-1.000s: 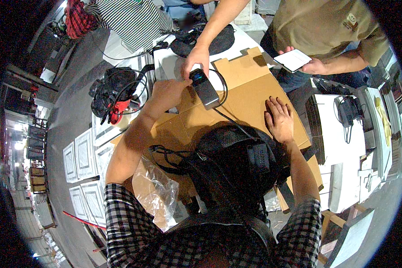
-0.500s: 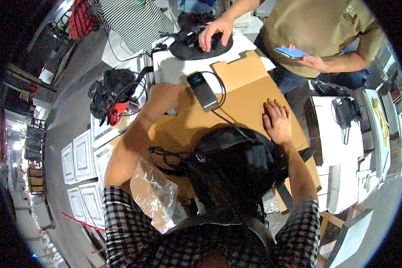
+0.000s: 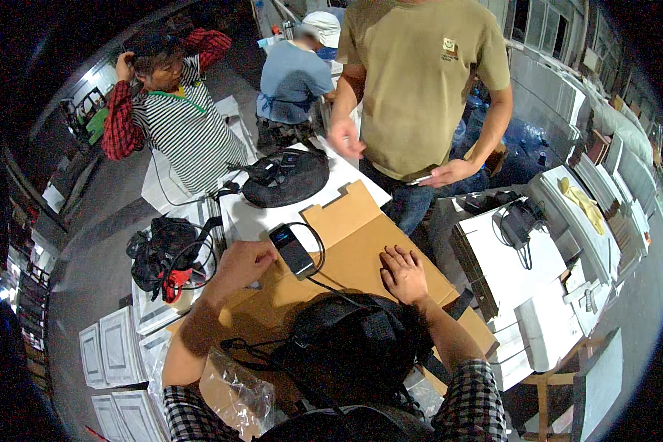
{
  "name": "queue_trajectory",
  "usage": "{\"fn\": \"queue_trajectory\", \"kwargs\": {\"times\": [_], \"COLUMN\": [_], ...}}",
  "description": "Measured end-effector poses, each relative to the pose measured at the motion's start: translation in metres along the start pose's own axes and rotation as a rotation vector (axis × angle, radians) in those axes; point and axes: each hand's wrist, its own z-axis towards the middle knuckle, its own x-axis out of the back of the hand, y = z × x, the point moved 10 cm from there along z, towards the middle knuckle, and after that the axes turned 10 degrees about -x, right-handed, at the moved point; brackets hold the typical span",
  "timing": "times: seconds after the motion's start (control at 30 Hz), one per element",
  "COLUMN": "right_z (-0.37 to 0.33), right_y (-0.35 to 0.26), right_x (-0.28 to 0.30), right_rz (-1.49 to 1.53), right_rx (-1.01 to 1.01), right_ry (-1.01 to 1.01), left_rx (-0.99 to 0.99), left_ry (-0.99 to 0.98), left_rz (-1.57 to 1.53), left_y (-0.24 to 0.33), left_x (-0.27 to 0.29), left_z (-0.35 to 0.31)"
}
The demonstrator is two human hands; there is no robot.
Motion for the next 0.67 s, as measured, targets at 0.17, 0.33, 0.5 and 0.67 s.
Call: {"fn": "queue_trajectory", "kwargs": {"times": [0.17, 0.33, 0.5, 0.67], "right_z": [0.0, 0.001, -0.001, 0.011], "right_y": [-0.003, -0.003, 0.006, 0.013], "right_x": [0.0, 0.002, -0.002, 0.015], "right_rz": [0.003, 0.012, 0.014, 0.572], "right_rx": [0.001, 0.005, 0.013, -0.176], "right_ry": [0.022, 0.021, 0.058, -0.262], "left_rx": [0.04, 0.051, 0.034, -0.146], "left_ry": [-0.02, -0.034, -0.065, 0.281], "left_rz": [-0.021, -0.079, -0.359, -0.712], "left_y": [-0.002, -0.004, 0.019, 0.085], "left_x": [0.0, -0.005, -0.005, 0.102], "left_z": [-0.004, -0.003, -0.007, -0.032]}}
